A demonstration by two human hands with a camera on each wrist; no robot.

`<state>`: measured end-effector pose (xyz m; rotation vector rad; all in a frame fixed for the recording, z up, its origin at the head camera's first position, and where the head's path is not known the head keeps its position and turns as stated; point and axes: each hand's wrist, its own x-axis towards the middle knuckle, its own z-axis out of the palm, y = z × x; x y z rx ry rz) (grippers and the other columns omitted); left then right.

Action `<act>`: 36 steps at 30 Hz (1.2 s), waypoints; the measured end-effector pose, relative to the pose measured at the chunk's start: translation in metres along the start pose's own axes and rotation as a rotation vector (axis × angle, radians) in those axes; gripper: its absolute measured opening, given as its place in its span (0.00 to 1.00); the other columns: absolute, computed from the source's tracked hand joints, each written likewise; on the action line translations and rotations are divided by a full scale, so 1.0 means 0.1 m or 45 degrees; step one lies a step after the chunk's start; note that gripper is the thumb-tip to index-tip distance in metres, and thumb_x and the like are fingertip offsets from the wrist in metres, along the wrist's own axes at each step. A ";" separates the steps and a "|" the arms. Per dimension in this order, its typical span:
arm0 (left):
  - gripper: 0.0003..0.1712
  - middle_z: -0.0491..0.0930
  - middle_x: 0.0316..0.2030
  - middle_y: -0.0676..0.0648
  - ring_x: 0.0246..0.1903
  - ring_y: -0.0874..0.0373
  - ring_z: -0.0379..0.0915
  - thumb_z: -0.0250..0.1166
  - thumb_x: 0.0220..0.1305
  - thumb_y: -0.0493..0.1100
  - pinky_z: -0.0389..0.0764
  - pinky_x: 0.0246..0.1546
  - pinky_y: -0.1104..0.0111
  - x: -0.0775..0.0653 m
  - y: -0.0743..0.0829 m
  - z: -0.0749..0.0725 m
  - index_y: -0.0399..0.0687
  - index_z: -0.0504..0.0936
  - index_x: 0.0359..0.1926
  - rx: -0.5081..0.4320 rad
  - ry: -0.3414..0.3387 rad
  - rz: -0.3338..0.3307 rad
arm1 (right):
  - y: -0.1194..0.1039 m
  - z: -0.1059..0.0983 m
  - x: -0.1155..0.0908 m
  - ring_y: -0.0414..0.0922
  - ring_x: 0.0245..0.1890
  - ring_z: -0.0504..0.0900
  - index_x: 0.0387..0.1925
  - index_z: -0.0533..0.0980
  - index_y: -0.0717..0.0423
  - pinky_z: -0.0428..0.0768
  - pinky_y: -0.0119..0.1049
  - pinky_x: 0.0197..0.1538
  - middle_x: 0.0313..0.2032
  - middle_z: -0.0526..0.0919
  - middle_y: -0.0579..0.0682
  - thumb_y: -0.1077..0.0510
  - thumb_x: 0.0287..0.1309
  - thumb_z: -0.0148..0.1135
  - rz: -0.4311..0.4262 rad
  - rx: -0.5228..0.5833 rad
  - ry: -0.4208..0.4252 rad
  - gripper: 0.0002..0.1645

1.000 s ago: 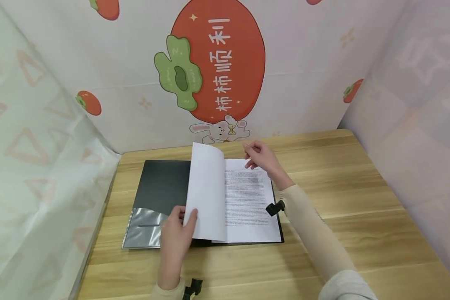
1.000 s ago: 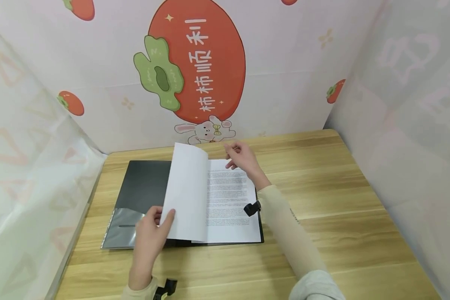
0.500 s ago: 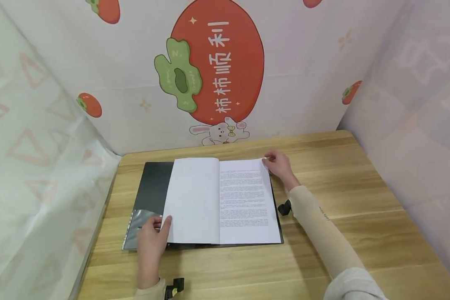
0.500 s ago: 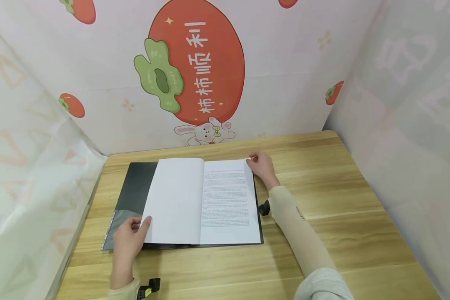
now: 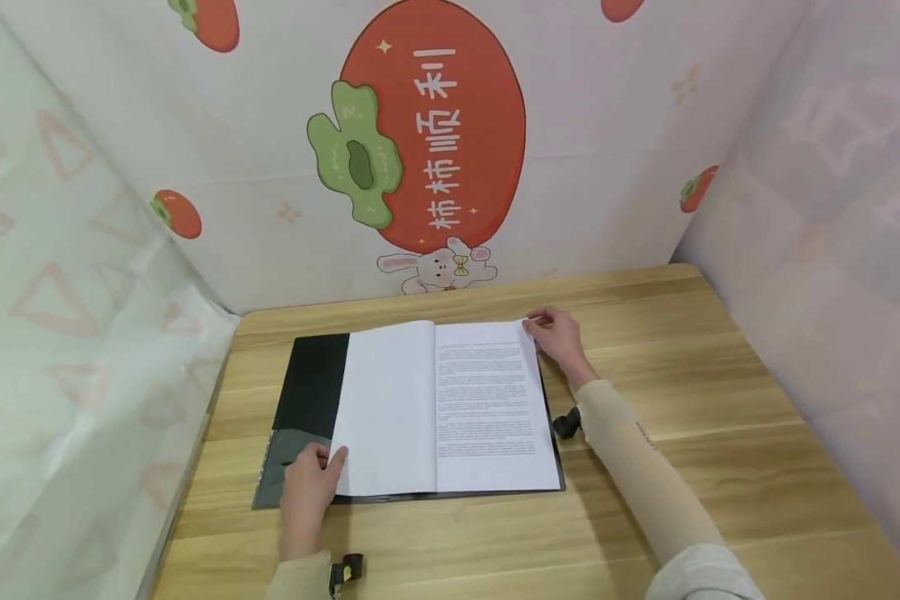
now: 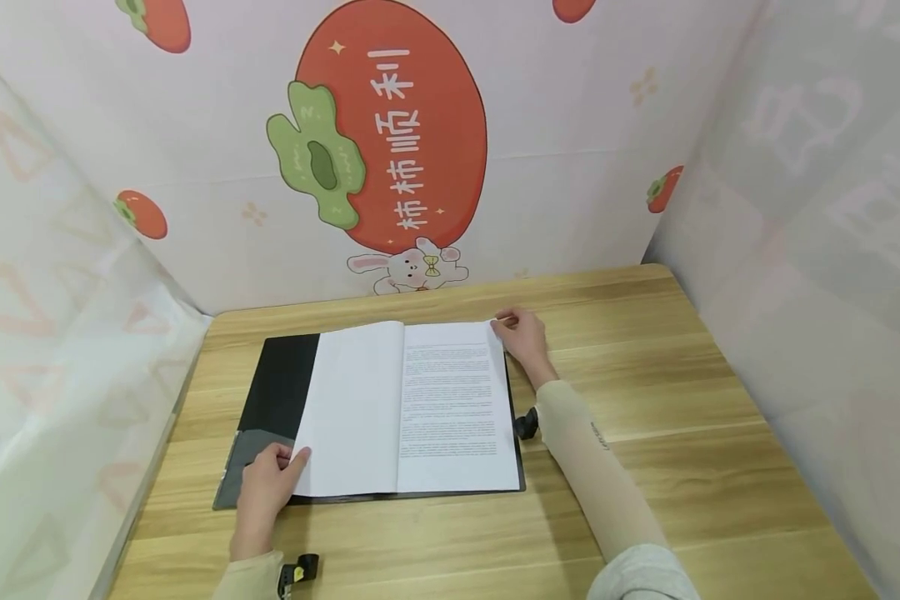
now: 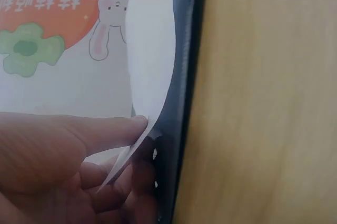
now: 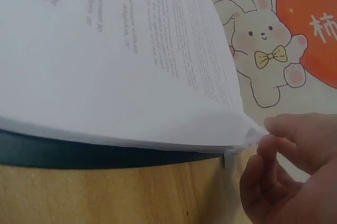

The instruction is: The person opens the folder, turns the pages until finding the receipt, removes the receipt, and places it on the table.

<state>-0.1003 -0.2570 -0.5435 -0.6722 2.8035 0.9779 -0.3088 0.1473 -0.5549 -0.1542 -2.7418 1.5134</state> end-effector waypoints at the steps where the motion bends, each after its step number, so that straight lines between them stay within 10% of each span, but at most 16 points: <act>1: 0.22 0.82 0.38 0.35 0.34 0.44 0.77 0.64 0.75 0.50 0.77 0.33 0.50 0.00 0.00 0.01 0.31 0.78 0.48 0.000 0.003 -0.004 | -0.01 0.00 -0.01 0.57 0.53 0.83 0.58 0.81 0.62 0.84 0.43 0.45 0.53 0.83 0.61 0.54 0.73 0.65 -0.006 0.002 -0.002 0.19; 19: 0.20 0.76 0.39 0.36 0.38 0.40 0.75 0.67 0.72 0.50 0.74 0.29 0.48 -0.08 0.02 0.15 0.38 0.74 0.49 -0.042 0.195 -0.012 | -0.10 0.09 -0.11 0.58 0.55 0.80 0.60 0.82 0.57 0.80 0.57 0.51 0.54 0.84 0.58 0.52 0.73 0.63 -0.168 -0.377 0.093 0.20; 36: 0.23 0.71 0.47 0.27 0.49 0.31 0.67 0.66 0.73 0.48 0.73 0.40 0.40 -0.08 0.15 0.15 0.31 0.72 0.52 0.044 0.184 0.018 | -0.16 0.05 -0.06 0.51 0.40 0.80 0.49 0.81 0.63 0.78 0.35 0.37 0.45 0.84 0.60 0.49 0.74 0.65 -0.111 -0.040 -0.024 0.20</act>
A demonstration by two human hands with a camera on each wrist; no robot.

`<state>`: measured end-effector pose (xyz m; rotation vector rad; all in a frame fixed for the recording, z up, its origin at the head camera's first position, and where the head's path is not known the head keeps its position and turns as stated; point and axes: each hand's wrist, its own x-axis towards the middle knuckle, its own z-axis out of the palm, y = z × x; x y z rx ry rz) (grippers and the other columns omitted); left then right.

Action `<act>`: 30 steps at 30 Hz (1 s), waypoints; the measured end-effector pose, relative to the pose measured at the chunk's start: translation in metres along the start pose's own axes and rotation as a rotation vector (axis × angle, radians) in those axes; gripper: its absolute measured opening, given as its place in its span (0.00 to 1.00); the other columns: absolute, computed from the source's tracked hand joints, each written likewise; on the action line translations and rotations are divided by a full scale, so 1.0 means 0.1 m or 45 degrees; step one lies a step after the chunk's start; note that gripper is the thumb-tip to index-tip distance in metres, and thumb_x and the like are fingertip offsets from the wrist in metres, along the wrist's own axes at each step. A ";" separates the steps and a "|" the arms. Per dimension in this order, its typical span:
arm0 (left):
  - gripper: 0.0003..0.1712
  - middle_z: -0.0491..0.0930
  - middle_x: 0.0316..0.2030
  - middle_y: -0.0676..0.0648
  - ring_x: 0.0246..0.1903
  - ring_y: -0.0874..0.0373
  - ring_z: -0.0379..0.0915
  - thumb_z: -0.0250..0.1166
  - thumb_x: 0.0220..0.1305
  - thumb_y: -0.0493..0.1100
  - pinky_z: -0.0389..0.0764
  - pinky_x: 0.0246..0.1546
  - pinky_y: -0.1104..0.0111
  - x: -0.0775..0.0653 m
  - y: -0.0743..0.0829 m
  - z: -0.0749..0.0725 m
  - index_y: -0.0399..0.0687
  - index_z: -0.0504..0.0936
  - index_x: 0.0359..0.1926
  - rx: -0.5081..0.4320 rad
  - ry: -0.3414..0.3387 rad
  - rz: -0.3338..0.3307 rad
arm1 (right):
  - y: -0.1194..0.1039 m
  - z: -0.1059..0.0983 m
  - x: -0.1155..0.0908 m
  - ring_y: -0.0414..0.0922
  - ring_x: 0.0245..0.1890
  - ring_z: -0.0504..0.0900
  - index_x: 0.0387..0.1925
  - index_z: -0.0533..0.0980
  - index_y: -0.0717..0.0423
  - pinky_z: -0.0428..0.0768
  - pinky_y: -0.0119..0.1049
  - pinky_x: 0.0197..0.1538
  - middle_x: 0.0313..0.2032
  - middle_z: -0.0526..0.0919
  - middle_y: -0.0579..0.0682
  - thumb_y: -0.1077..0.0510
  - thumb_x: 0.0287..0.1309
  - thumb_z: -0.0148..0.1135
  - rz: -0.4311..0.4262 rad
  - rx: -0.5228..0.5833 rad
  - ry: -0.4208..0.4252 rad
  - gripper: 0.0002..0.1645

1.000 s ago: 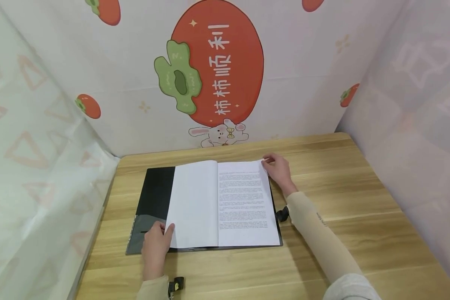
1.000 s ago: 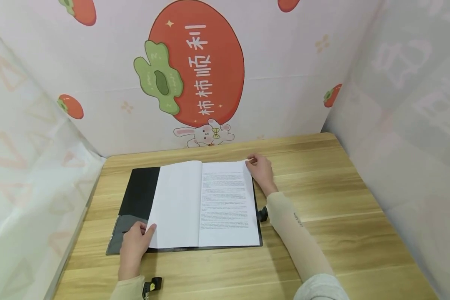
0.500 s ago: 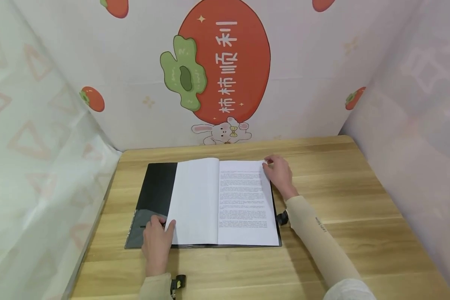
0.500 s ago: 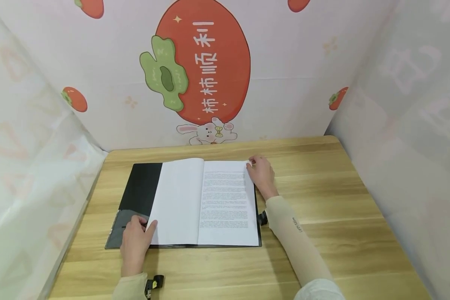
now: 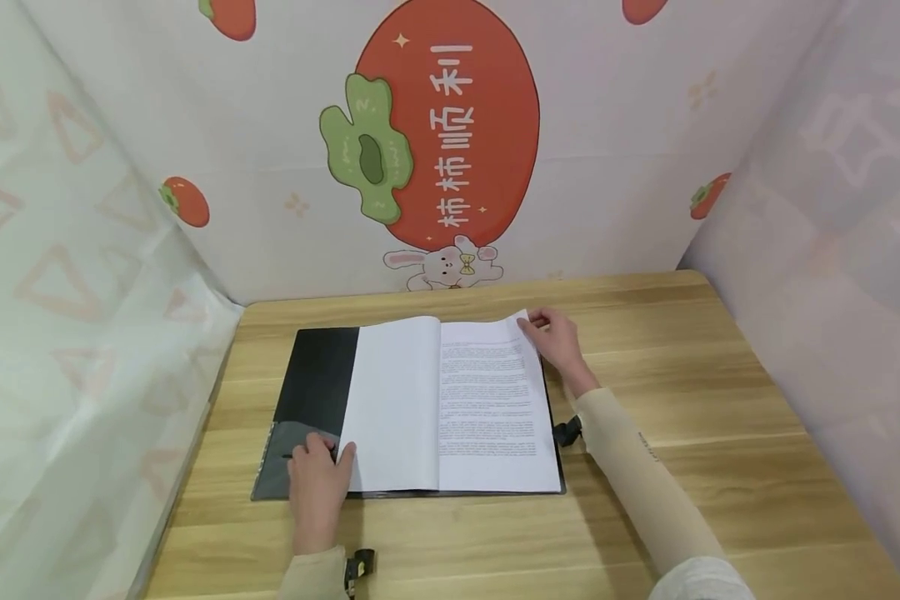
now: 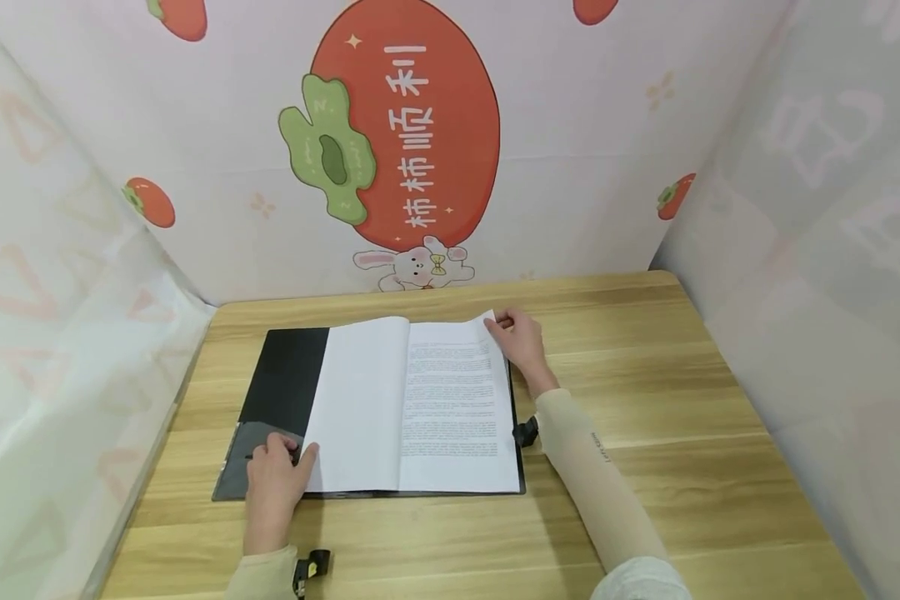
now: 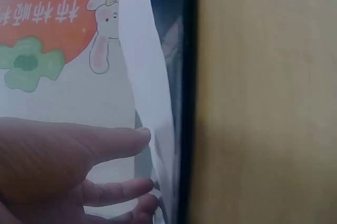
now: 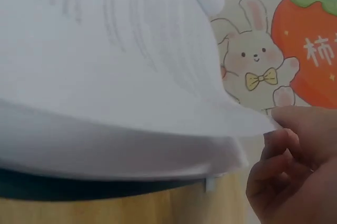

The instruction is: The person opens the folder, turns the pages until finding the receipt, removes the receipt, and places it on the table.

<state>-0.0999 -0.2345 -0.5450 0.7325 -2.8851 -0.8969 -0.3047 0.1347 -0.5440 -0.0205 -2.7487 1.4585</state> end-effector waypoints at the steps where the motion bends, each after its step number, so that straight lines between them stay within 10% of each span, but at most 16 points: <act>1: 0.24 0.71 0.46 0.26 0.48 0.30 0.66 0.66 0.73 0.48 0.73 0.41 0.41 -0.01 0.05 0.00 0.30 0.72 0.52 0.019 0.023 0.029 | -0.03 -0.02 0.00 0.50 0.38 0.79 0.48 0.81 0.63 0.78 0.33 0.35 0.45 0.83 0.60 0.48 0.74 0.65 0.008 0.021 -0.016 0.20; 9: 0.20 0.75 0.40 0.30 0.39 0.35 0.68 0.73 0.67 0.47 0.71 0.36 0.48 -0.11 0.73 0.05 0.34 0.79 0.45 -0.015 0.298 0.451 | -0.38 -0.05 -0.01 0.43 0.20 0.74 0.51 0.76 0.62 0.75 0.32 0.26 0.35 0.79 0.55 0.48 0.73 0.66 0.109 0.309 -0.261 0.21; 15: 0.17 0.75 0.34 0.43 0.36 0.47 0.68 0.72 0.70 0.50 0.71 0.33 0.59 -0.29 1.20 0.18 0.40 0.81 0.42 -0.180 0.146 0.710 | -0.62 0.03 0.00 0.42 0.19 0.77 0.55 0.71 0.62 0.80 0.32 0.28 0.27 0.77 0.50 0.48 0.73 0.66 0.172 0.539 -0.390 0.24; 21: 0.21 0.76 0.37 0.45 0.35 0.56 0.68 0.68 0.72 0.60 0.71 0.32 0.66 -0.46 1.43 0.31 0.47 0.78 0.42 -0.261 -0.030 0.701 | -0.79 0.11 -0.05 0.41 0.20 0.83 0.53 0.69 0.62 0.86 0.35 0.31 0.31 0.83 0.55 0.50 0.75 0.64 0.187 0.667 -0.486 0.22; 30: 0.24 0.71 0.26 0.53 0.24 0.60 0.65 0.73 0.64 0.64 0.67 0.27 0.67 -0.59 1.59 0.37 0.53 0.76 0.28 -0.167 -0.017 0.715 | -0.97 0.15 -0.07 0.41 0.19 0.82 0.44 0.67 0.59 0.86 0.35 0.31 0.26 0.80 0.51 0.51 0.74 0.65 0.141 0.717 -0.449 0.18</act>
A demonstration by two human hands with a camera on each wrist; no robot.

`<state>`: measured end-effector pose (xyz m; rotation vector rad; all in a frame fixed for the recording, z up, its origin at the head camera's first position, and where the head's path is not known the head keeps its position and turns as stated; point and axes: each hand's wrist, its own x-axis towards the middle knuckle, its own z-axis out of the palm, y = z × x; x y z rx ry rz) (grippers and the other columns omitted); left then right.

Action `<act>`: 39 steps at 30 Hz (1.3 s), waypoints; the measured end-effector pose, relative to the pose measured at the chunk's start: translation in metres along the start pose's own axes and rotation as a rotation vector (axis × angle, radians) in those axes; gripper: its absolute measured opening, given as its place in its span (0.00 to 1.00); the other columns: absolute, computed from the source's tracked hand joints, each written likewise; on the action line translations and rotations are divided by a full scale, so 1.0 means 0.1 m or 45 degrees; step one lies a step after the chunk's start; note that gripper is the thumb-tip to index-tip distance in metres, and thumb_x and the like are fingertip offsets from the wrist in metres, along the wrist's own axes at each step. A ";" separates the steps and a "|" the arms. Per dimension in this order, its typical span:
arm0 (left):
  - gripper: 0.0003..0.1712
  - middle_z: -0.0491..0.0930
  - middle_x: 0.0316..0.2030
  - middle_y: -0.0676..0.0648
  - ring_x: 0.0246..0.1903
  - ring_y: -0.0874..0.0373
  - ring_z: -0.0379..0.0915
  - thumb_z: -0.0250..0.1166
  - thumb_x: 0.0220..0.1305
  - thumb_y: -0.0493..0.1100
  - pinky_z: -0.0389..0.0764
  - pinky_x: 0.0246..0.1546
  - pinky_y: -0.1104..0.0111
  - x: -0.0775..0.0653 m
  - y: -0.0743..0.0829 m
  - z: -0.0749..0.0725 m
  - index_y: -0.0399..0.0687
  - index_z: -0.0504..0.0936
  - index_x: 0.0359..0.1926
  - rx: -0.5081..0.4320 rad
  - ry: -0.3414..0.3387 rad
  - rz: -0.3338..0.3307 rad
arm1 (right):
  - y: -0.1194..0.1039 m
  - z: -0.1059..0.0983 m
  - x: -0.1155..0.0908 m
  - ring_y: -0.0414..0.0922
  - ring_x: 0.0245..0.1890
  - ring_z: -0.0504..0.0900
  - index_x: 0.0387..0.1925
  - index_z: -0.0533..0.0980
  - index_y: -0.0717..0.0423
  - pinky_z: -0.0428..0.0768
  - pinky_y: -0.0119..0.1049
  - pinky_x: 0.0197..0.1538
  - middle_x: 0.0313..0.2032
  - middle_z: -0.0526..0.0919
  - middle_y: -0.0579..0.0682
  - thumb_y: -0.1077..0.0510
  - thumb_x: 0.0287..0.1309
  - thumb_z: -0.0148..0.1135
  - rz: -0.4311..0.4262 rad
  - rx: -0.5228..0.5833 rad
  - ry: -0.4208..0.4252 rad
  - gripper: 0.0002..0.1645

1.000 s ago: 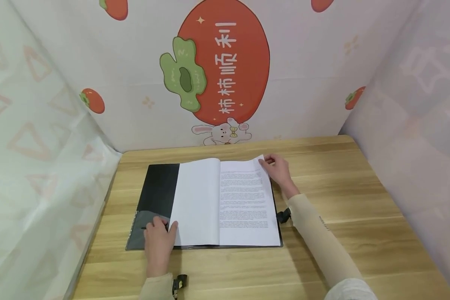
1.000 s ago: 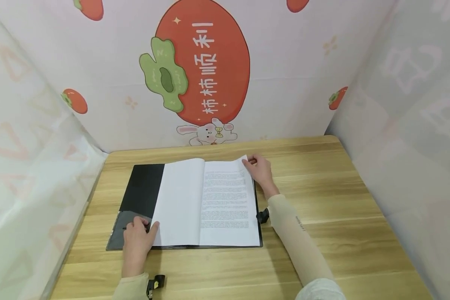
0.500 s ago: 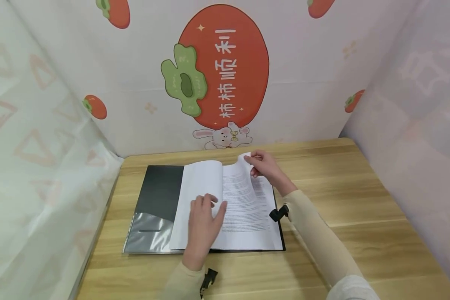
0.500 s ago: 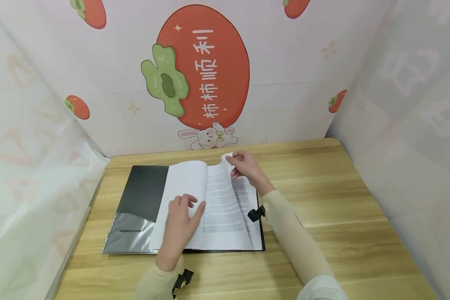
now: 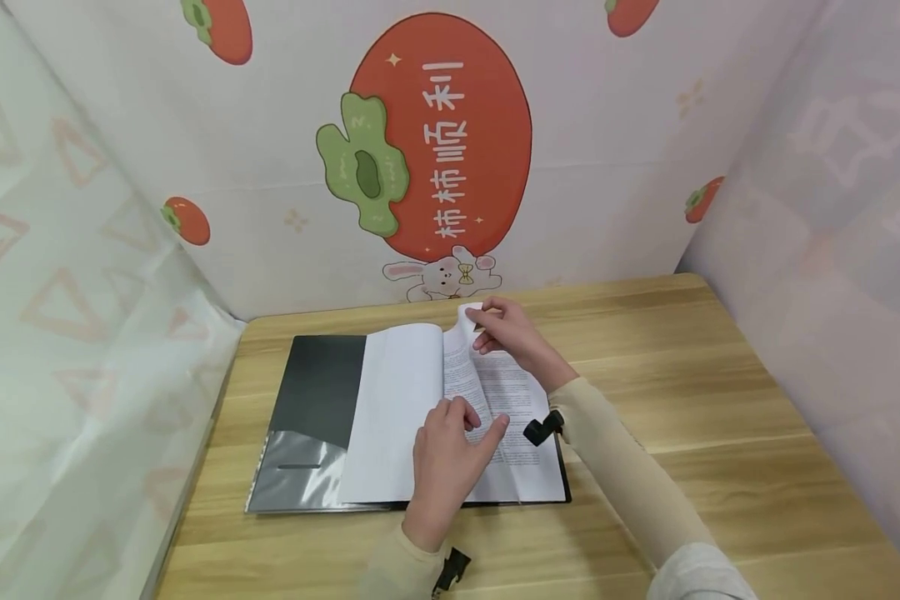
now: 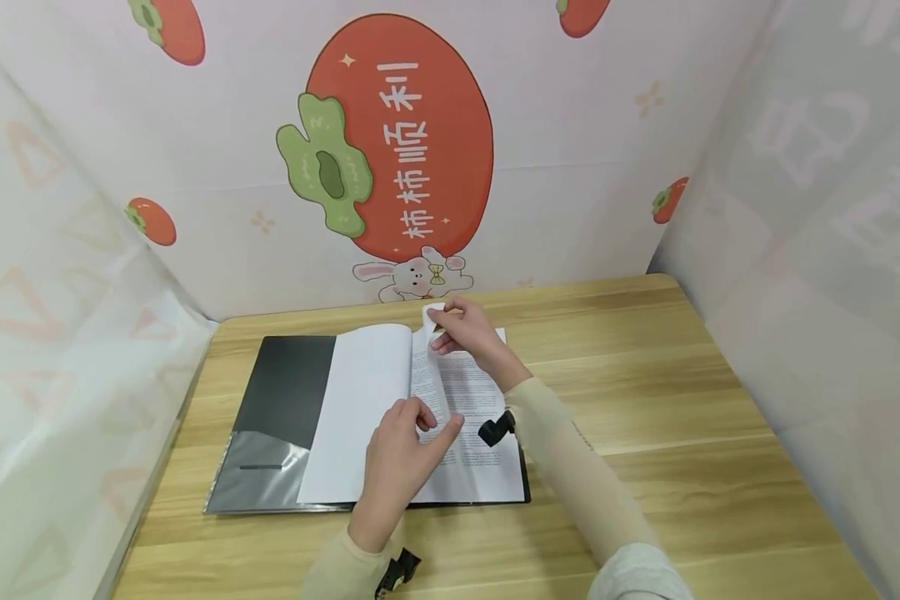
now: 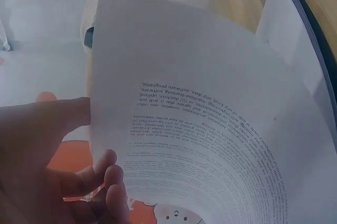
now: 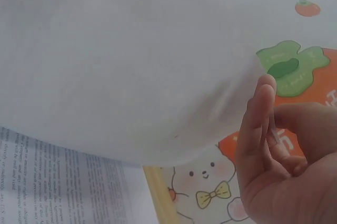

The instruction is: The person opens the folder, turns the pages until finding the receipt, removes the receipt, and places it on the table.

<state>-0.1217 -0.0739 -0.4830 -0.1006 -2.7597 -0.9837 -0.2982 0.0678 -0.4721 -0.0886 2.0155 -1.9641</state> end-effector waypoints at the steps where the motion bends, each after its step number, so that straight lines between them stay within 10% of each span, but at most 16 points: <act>1: 0.24 0.70 0.25 0.54 0.23 0.61 0.64 0.74 0.63 0.63 0.66 0.26 0.68 -0.02 0.01 0.00 0.53 0.75 0.27 0.009 0.001 0.010 | 0.00 0.02 0.01 0.41 0.19 0.82 0.44 0.67 0.59 0.85 0.35 0.30 0.25 0.79 0.51 0.51 0.74 0.65 -0.008 0.002 0.005 0.18; 24: 0.23 0.68 0.21 0.57 0.18 0.68 0.58 0.72 0.64 0.40 0.62 0.18 0.73 -0.21 0.11 -0.06 0.56 0.68 0.19 -0.077 0.011 0.097 | -0.08 0.10 0.00 0.41 0.13 0.70 0.47 0.73 0.57 0.73 0.33 0.20 0.23 0.76 0.49 0.45 0.75 0.63 -0.249 -0.238 0.126 0.19; 39: 0.20 0.71 0.24 0.56 0.21 0.65 0.64 0.71 0.69 0.44 0.68 0.19 0.70 -0.15 -0.11 -0.36 0.55 0.71 0.23 -0.159 -0.069 -0.072 | 0.41 -0.76 0.03 0.48 0.19 0.78 0.50 0.76 0.61 0.83 0.48 0.28 0.40 0.85 0.61 0.36 0.76 0.58 -0.159 -0.512 0.373 0.30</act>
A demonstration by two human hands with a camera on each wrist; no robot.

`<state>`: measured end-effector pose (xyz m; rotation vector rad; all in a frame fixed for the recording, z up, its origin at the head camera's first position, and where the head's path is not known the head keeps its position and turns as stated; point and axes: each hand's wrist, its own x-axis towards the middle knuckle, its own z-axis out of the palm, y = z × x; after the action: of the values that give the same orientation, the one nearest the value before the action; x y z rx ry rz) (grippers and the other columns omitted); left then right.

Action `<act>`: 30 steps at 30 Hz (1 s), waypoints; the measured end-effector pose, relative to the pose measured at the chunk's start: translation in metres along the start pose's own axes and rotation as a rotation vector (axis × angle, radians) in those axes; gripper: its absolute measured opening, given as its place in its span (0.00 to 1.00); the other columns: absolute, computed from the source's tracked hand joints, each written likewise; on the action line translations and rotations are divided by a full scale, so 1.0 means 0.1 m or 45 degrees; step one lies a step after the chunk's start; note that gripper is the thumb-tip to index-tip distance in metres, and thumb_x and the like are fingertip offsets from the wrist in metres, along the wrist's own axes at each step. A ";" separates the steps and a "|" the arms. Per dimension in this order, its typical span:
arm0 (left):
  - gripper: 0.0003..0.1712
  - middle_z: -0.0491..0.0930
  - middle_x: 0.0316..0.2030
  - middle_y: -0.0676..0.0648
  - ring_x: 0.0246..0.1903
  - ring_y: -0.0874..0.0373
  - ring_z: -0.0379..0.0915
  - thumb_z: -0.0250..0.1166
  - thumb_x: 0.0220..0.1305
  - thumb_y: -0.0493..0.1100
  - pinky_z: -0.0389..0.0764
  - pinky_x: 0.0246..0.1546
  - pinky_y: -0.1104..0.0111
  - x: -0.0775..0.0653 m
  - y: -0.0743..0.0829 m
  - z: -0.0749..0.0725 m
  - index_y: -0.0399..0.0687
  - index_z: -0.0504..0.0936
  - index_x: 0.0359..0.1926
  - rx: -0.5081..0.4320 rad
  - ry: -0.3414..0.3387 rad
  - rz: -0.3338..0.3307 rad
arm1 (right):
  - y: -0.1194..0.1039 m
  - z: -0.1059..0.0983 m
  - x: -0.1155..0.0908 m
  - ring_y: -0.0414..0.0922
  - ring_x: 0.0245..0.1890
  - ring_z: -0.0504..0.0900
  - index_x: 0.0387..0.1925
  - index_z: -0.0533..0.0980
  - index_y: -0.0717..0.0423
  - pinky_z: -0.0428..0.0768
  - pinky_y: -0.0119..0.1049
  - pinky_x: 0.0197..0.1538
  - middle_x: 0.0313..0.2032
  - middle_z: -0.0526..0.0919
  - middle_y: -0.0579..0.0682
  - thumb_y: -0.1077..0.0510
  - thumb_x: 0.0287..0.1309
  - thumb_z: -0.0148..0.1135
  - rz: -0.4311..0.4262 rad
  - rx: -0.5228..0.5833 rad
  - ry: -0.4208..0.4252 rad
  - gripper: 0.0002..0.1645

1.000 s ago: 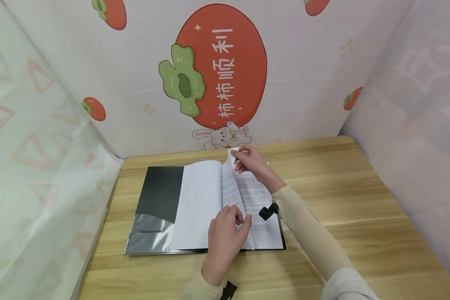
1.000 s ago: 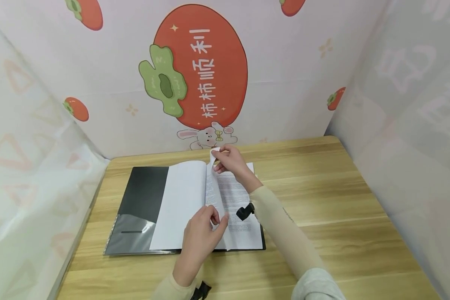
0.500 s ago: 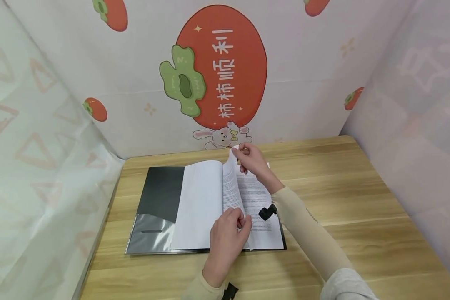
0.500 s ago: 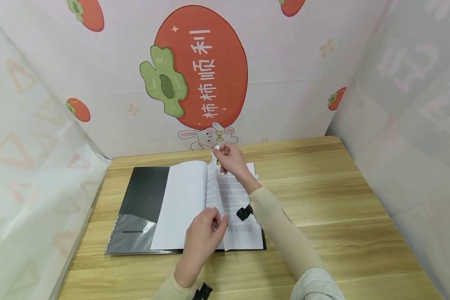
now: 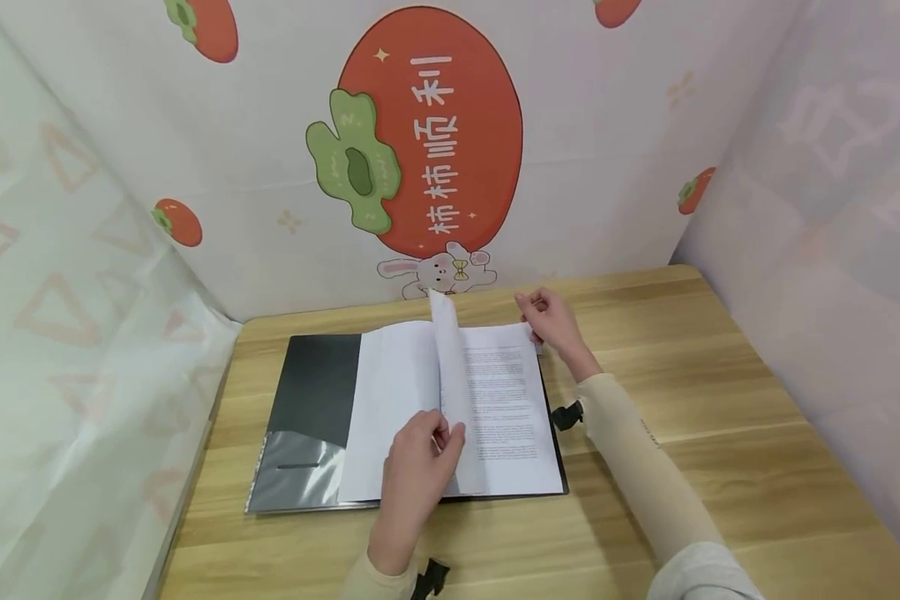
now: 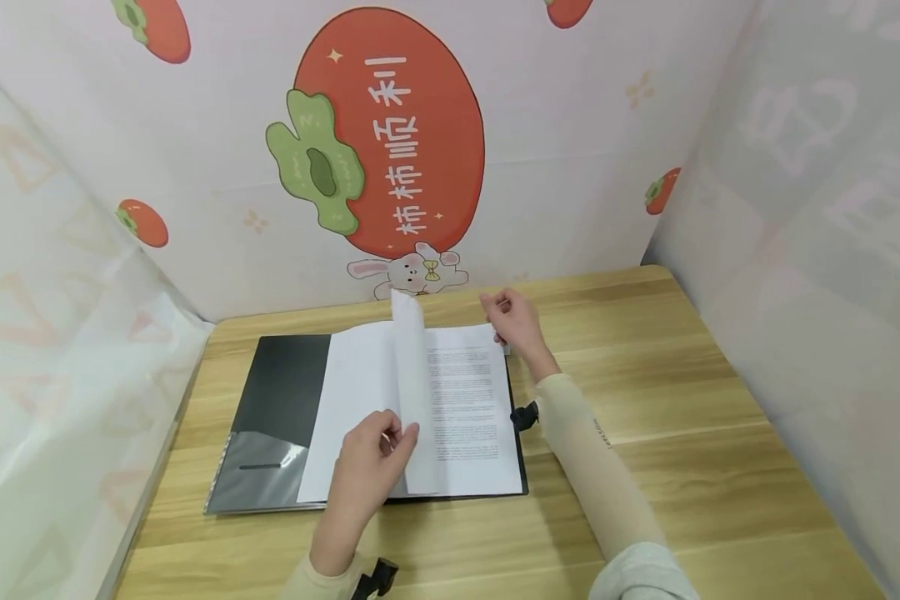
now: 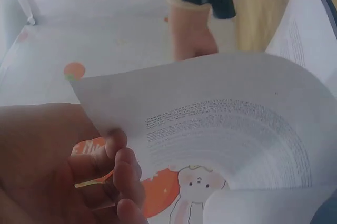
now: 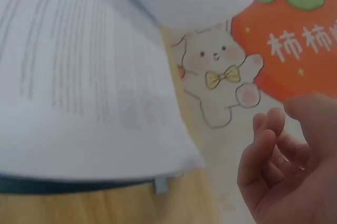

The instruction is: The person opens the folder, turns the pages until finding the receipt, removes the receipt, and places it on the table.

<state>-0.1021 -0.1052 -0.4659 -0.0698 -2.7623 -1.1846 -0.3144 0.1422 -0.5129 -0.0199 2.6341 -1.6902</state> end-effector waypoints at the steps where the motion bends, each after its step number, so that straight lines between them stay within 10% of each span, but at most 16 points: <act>1: 0.20 0.71 0.24 0.56 0.21 0.64 0.65 0.71 0.69 0.44 0.68 0.19 0.70 0.01 -0.03 -0.04 0.55 0.71 0.23 -0.001 0.011 -0.010 | 0.08 -0.02 0.01 0.50 0.21 0.79 0.51 0.76 0.61 0.83 0.49 0.29 0.41 0.85 0.62 0.37 0.76 0.58 0.018 -0.024 -0.005 0.29; 17: 0.16 0.78 0.28 0.48 0.27 0.58 0.71 0.72 0.70 0.44 0.73 0.29 0.67 -0.05 -0.81 -0.61 0.45 0.76 0.29 -0.004 0.171 -0.259 | 0.51 -0.05 0.06 0.48 0.30 0.80 0.61 0.76 0.64 0.80 0.35 0.30 0.53 0.82 0.65 0.50 0.78 0.57 0.123 -0.227 -0.054 0.23; 30: 0.16 0.75 0.29 0.45 0.28 0.52 0.69 0.69 0.73 0.45 0.70 0.30 0.61 -0.11 -1.49 -0.46 0.43 0.75 0.32 0.125 0.090 -0.440 | 0.47 0.06 -0.05 0.54 0.40 0.83 0.62 0.76 0.61 0.82 0.35 0.32 0.51 0.81 0.63 0.52 0.76 0.61 0.062 -0.140 -0.021 0.22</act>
<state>-0.1010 -0.2412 -0.5424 0.4679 -2.8392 -1.0900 -0.3092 0.1567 -0.5577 0.0291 2.6889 -1.5221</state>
